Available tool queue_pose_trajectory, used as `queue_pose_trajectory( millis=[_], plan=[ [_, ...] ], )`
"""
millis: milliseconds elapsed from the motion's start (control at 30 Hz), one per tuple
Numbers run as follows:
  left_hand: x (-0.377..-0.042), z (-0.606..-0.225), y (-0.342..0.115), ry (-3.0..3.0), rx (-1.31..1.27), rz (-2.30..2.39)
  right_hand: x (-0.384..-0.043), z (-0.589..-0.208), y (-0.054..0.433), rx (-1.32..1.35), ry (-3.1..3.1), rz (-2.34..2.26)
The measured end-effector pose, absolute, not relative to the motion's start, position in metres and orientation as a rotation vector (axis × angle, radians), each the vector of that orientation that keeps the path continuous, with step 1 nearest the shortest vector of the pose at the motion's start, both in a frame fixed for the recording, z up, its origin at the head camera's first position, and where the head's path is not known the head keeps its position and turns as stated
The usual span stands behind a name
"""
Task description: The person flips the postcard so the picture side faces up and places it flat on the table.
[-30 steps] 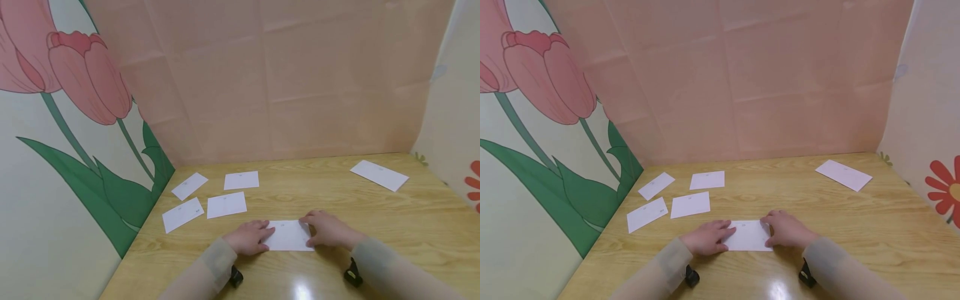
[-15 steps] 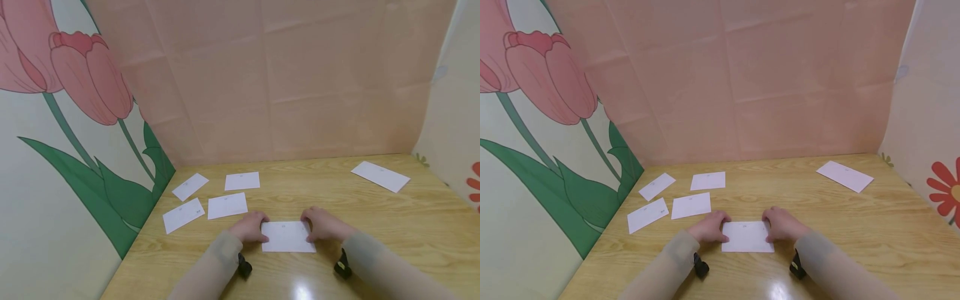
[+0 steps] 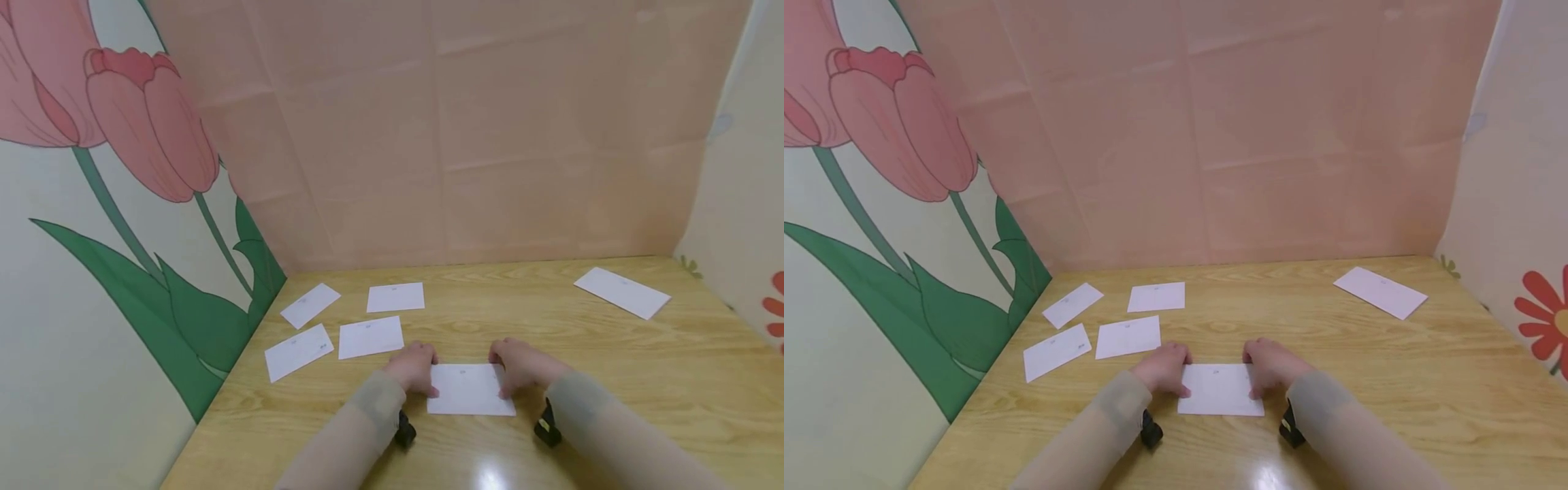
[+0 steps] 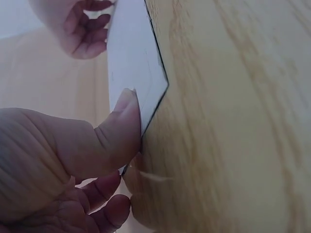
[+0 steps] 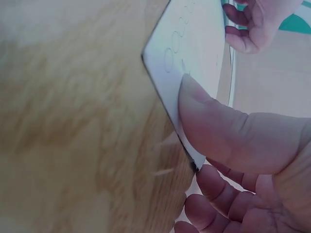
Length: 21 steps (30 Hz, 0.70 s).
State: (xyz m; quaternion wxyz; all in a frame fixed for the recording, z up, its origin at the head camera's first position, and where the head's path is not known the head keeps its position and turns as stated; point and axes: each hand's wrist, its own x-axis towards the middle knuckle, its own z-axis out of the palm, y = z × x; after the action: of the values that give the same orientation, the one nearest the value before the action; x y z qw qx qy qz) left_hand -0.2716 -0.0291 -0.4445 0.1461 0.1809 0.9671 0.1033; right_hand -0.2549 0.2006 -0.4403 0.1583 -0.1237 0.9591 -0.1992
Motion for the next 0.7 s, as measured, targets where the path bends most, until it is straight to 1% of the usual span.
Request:
queue_pose_trajectory(
  millis=[467, 700],
  plan=[
    [-0.2719, -0.4429, -0.0297, 2.756, 0.472, 0.356, -0.2570, -0.4392, 0.1998, -0.265, 2.709, -0.600],
    [-0.2761, -0.4508, -0.0342, 2.729, 0.477, 0.456, -0.2553, -0.4426, 0.2012, -0.253, 2.716, -0.637]
  ],
)
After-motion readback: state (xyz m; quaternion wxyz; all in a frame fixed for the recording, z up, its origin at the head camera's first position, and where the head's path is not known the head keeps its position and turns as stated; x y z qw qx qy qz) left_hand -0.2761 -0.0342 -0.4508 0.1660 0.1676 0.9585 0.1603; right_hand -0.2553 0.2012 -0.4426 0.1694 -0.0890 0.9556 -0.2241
